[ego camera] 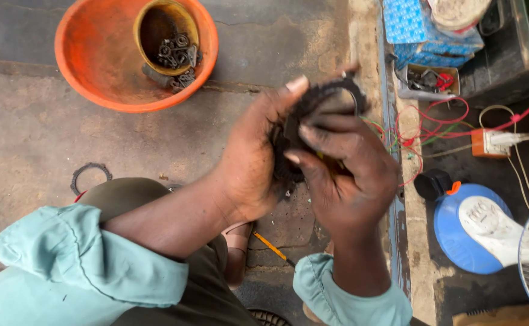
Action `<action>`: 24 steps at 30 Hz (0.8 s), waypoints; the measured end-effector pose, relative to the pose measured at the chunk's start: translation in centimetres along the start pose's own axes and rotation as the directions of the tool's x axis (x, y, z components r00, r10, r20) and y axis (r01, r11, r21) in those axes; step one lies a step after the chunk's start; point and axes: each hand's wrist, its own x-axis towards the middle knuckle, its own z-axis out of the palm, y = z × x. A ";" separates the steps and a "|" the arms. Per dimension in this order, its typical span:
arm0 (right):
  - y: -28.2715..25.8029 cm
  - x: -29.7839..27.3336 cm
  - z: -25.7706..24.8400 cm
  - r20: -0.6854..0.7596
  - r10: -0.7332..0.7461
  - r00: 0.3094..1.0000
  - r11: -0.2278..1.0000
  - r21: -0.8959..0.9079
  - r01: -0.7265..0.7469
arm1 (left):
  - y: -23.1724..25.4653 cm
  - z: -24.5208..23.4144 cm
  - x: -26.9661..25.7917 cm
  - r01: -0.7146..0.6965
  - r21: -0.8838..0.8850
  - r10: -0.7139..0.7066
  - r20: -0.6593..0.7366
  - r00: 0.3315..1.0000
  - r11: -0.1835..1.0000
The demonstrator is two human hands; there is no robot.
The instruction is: Cleaning motorcycle clutch plates by rubbing them with a small piece of abrasive material.
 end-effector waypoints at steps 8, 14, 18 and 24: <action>-0.2 -1.0 -0.8 -0.056 0.059 0.997 0.996 0.066 -0.056 | -0.1 1.4 0.1 -0.020 0.073 0.011 0.116 0.993 0.997; -0.2 -0.3 0.1 -0.044 0.033 0.998 0.997 0.077 -0.030 | 0.5 0.8 -0.4 -0.060 0.012 0.058 0.131 0.990 0.998; 0.6 -0.4 0.9 -0.091 0.028 0.995 0.997 0.080 -0.020 | 1.4 0.6 -0.8 -0.113 0.102 0.089 0.213 0.973 0.988; 1.5 -1.0 0.0 -0.204 0.142 0.969 0.960 0.265 -0.085 | 2.2 1.8 0.0 -0.175 0.408 0.035 0.328 0.944 0.896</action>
